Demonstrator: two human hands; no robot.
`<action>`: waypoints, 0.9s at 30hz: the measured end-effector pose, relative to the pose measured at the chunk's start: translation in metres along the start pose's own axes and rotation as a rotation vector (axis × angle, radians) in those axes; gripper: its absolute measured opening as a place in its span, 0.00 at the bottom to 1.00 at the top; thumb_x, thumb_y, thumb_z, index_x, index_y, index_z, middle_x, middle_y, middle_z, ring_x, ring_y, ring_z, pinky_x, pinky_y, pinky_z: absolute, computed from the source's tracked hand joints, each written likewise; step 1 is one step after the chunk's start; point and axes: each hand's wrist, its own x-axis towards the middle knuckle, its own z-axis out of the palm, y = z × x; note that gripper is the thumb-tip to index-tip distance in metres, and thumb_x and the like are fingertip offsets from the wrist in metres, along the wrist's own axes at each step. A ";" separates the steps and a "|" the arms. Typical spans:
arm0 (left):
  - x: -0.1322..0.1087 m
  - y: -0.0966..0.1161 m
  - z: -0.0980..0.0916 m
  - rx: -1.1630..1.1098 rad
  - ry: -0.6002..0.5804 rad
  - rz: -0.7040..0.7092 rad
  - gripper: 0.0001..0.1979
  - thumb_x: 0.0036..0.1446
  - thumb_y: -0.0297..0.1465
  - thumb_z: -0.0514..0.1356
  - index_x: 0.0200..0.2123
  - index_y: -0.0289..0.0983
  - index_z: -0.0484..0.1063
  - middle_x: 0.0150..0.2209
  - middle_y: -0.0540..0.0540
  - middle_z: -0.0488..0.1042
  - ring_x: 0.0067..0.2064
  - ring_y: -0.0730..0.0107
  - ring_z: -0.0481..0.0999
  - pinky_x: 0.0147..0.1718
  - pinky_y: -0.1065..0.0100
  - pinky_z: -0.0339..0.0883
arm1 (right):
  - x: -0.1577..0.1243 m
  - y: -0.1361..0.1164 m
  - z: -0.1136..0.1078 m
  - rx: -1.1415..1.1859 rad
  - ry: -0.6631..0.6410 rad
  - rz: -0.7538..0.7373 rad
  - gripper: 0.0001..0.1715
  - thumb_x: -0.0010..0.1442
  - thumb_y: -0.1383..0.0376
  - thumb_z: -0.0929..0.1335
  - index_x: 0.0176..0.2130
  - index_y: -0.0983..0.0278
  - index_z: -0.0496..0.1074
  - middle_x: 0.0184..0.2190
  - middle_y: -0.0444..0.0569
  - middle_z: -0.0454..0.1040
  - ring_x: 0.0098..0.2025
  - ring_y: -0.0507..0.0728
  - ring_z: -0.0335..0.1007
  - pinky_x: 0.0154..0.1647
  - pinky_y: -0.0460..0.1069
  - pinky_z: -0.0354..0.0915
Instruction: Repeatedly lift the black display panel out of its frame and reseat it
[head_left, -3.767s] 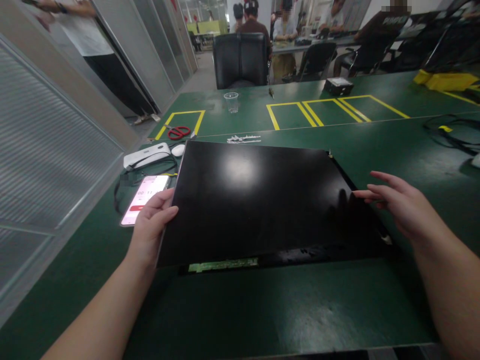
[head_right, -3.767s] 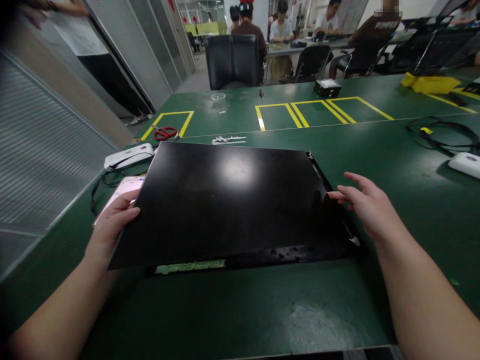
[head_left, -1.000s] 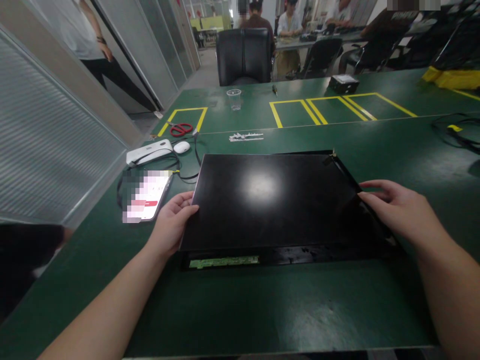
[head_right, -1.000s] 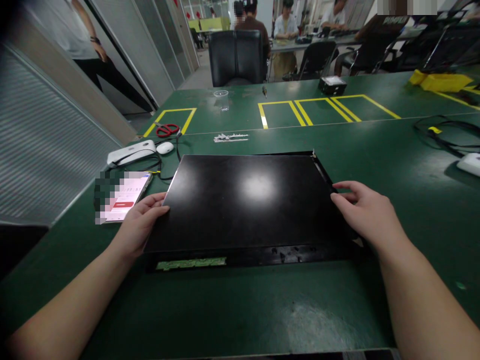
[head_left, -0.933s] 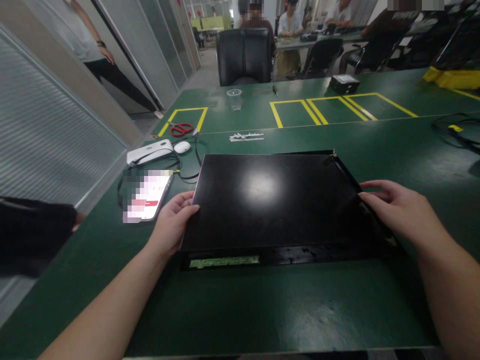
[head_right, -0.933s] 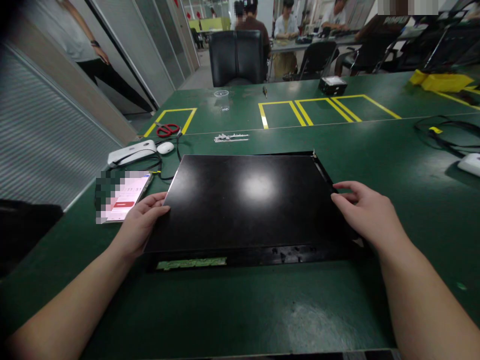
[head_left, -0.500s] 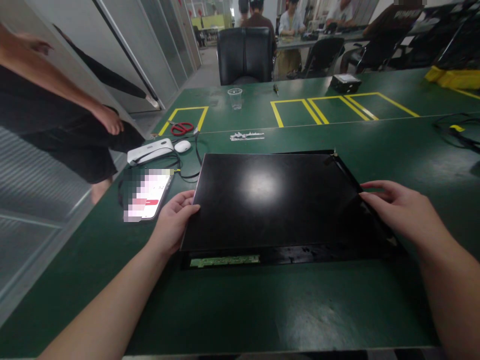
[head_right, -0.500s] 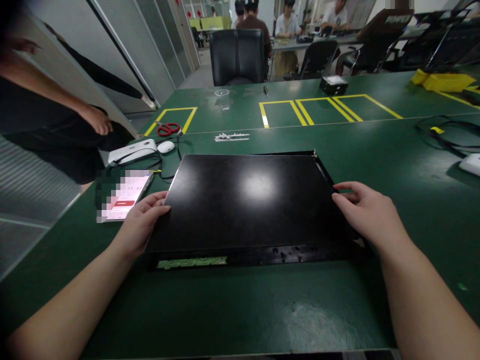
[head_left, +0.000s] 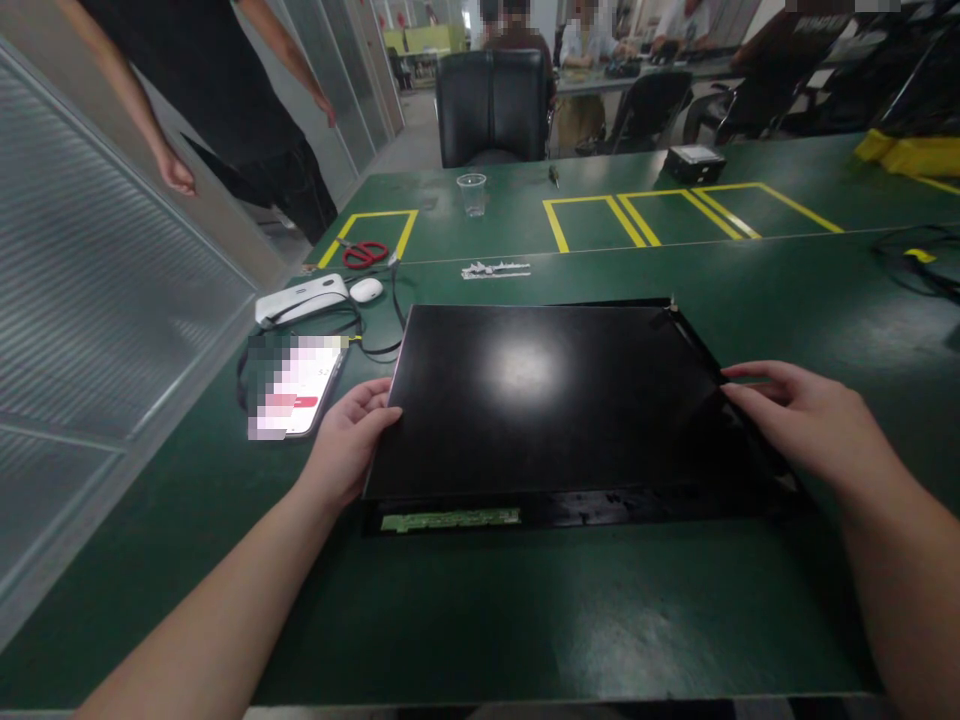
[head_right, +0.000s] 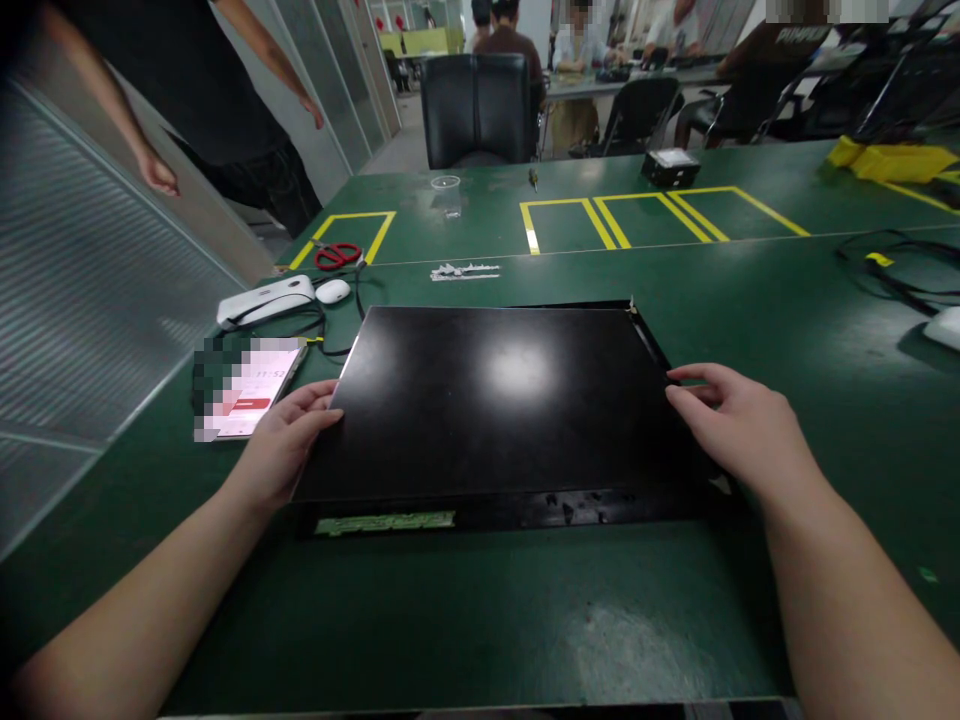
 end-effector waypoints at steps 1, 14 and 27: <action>0.000 0.000 0.000 0.000 0.000 0.002 0.27 0.32 0.28 0.76 0.42 0.36 0.78 0.31 0.52 0.84 0.29 0.68 0.81 0.32 0.69 0.74 | 0.000 0.000 0.000 0.011 -0.004 0.012 0.32 0.45 0.43 0.70 0.46 0.55 0.83 0.29 0.49 0.83 0.33 0.66 0.79 0.33 0.58 0.68; -0.003 0.004 0.003 0.005 0.003 -0.012 0.24 0.33 0.28 0.74 0.39 0.37 0.80 0.30 0.52 0.85 0.28 0.67 0.82 0.30 0.68 0.74 | 0.002 0.003 -0.001 -0.021 -0.006 0.020 0.34 0.43 0.42 0.69 0.44 0.55 0.84 0.30 0.49 0.83 0.35 0.66 0.80 0.37 0.59 0.68; -0.002 0.000 0.000 0.027 -0.023 0.018 0.25 0.34 0.30 0.75 0.41 0.37 0.78 0.31 0.51 0.85 0.30 0.65 0.82 0.32 0.66 0.74 | 0.000 0.000 -0.001 -0.020 -0.019 0.016 0.34 0.42 0.40 0.68 0.41 0.55 0.85 0.31 0.50 0.84 0.35 0.66 0.80 0.35 0.58 0.67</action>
